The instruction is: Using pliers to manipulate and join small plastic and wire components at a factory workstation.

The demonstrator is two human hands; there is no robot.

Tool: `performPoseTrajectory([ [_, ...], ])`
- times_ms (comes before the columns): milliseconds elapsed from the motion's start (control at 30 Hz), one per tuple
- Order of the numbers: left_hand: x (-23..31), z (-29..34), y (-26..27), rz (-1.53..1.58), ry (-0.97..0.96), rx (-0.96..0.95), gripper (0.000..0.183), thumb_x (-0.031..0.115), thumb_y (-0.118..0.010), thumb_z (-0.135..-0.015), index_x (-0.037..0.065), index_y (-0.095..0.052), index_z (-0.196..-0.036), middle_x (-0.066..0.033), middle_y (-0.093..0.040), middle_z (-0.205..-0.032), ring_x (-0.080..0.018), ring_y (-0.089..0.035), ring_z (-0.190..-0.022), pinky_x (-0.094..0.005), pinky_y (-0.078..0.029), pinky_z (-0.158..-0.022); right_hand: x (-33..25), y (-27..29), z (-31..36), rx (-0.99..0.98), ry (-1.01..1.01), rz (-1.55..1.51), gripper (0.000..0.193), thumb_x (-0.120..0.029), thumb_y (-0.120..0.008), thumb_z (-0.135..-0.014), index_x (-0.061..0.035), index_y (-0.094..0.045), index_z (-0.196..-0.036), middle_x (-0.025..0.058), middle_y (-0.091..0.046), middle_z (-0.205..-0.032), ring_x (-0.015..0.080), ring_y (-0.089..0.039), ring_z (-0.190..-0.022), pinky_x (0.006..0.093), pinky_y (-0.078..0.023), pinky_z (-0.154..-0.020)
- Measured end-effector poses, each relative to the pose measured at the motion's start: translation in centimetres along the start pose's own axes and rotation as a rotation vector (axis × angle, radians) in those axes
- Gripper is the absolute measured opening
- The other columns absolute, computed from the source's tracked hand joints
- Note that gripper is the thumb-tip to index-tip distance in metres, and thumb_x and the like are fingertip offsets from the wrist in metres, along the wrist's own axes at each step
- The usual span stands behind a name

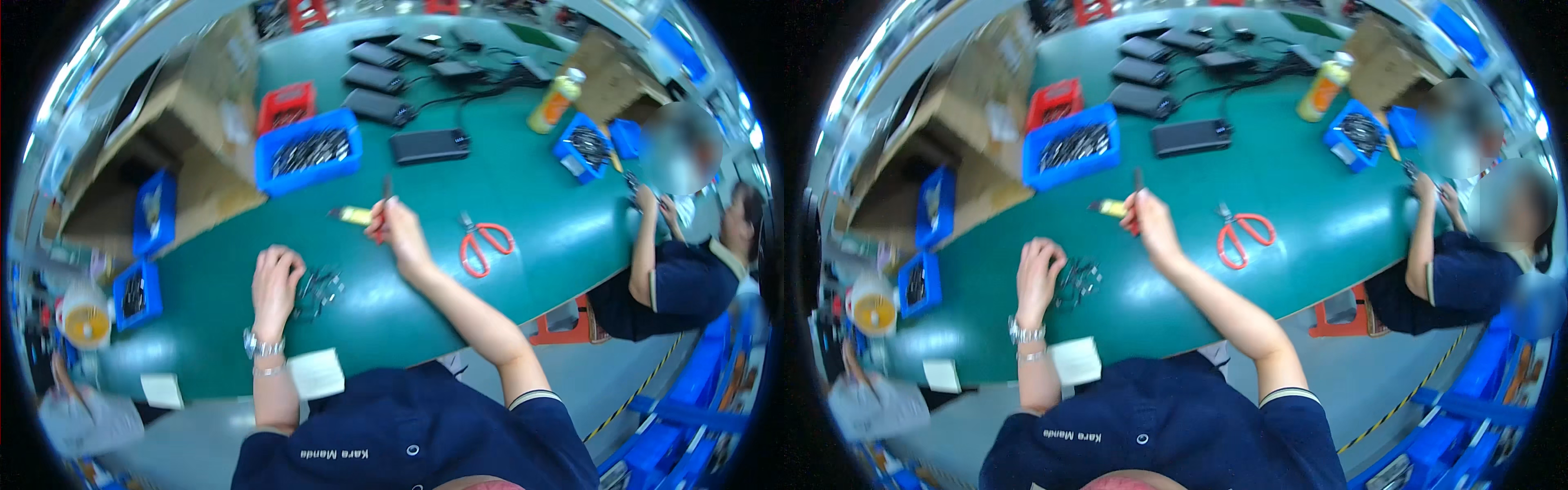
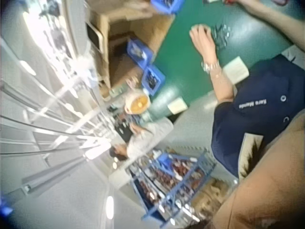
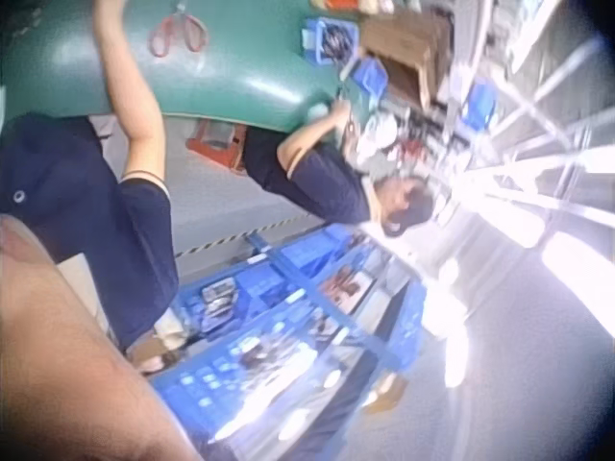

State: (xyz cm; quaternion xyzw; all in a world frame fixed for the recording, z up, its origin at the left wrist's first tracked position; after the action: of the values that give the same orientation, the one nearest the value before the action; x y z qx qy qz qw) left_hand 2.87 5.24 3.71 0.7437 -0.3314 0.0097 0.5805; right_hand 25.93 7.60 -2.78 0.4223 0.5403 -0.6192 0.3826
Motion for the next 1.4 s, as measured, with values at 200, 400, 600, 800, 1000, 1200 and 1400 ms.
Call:
performPoseTrajectory([
  [200, -1.0, 0.2, -0.6, 0.333, 0.279, 0.097, 0.008, 0.005, -0.055, -0.090, 0.004, -0.058, -0.098, -0.0064, -0.055, -0.084, -0.0181, -0.053, -0.077, -0.0301, -0.044, -0.069, -3.2, -1.8, 1.7, -0.005, 0.379, 0.507, 0.036, -0.032, -0.036, -0.101, -0.0037, -0.053, -0.088, 0.0152, -0.055, -0.081, 0.0345, -0.055, -0.074, 0.0418, -0.044, -0.067],
  [400, 2.7, -1.5, -0.7, 0.951, 0.414, 0.328, 0.017, 0.012, -0.047, -0.098, 0.006, -0.055, -0.112, 0.0010, -0.048, -0.088, -0.0070, -0.046, -0.077, -0.0218, -0.041, -0.070, -6.4, -3.4, 4.2, -0.008, 0.536, 0.683, 0.022, -0.024, -0.047, -0.096, -0.0029, -0.054, -0.096, 0.0180, -0.059, -0.090, 0.0385, -0.059, -0.085, 0.0461, -0.048, -0.068],
  [600, 6.0, -5.4, -3.3, 1.523, 0.468, 0.493, 0.017, 0.013, -0.050, -0.099, 0.004, -0.049, -0.113, -0.0016, -0.049, -0.092, -0.0089, -0.048, -0.082, -0.0237, -0.042, -0.074, -7.9, -3.7, 4.7, -0.039, 0.748, 0.755, 0.017, -0.019, -0.054, -0.091, -0.0021, -0.053, -0.094, 0.0138, -0.058, -0.083, 0.0332, -0.060, -0.077, 0.0414, -0.047, -0.065],
  [800, 3.3, -5.3, -6.6, 1.507, 0.431, 0.451, 0.016, 0.012, -0.050, -0.098, 0.005, -0.049, -0.112, -0.0022, -0.052, -0.097, -0.0091, -0.052, -0.085, -0.0232, -0.044, -0.078, -6.0, -3.2, 3.7, -0.009, 0.617, 0.742, 0.016, -0.017, -0.054, -0.091, -0.0029, -0.054, -0.097, 0.0143, -0.063, -0.088, 0.0319, -0.062, -0.083, 0.0417, -0.050, -0.068],
  [1000, 2.4, -5.5, -5.3, 1.296, 0.397, 0.436, 0.015, 0.010, -0.051, -0.097, 0.004, -0.050, -0.111, -0.0027, -0.054, -0.094, -0.0089, -0.054, -0.080, -0.0248, -0.048, -0.075, -4.8, -4.1, 4.6, -0.145, 0.583, 0.698, 0.015, -0.017, -0.054, -0.091, -0.0030, -0.054, -0.096, 0.0126, -0.060, -0.085, 0.0315, -0.060, -0.081, 0.0411, -0.049, -0.067],
  [1200, 1.9, -5.7, -5.6, 1.364, 0.450, 0.427, 0.014, 0.009, -0.055, -0.095, 0.004, -0.052, -0.108, -0.0021, -0.054, -0.090, -0.0090, -0.052, -0.079, -0.0223, -0.044, -0.072, -6.2, -3.6, 4.2, -0.215, 0.735, 0.645, 0.018, -0.016, -0.054, -0.090, 0.0012, -0.055, -0.096, 0.0134, -0.055, -0.079, 0.0321, -0.057, -0.072, 0.0398, -0.047, -0.063],
  [1400, 1.8, -6.2, -6.2, 1.339, 0.479, 0.361, 0.014, 0.009, -0.056, -0.095, 0.004, -0.053, -0.108, -0.0012, -0.054, -0.090, -0.0086, -0.050, -0.078, -0.0225, -0.043, -0.072, -6.4, -1.6, 2.7, -0.136, 0.648, 0.617, 0.019, -0.018, -0.052, -0.092, 0.0007, -0.056, -0.095, 0.0140, -0.059, -0.081, 0.0317, -0.060, -0.073, 0.0387, -0.047, -0.063],
])
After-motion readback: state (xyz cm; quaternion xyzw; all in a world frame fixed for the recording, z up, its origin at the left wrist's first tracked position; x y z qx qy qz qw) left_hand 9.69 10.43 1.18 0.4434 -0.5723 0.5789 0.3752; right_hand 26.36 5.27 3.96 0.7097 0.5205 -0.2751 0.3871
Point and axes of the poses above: each hand's wrist, its own z-axis away from the middle knuckle, its own y-axis out of the back of the hand, x = y × z, the point moved 6 cm from there along -z, towards the middle knuckle
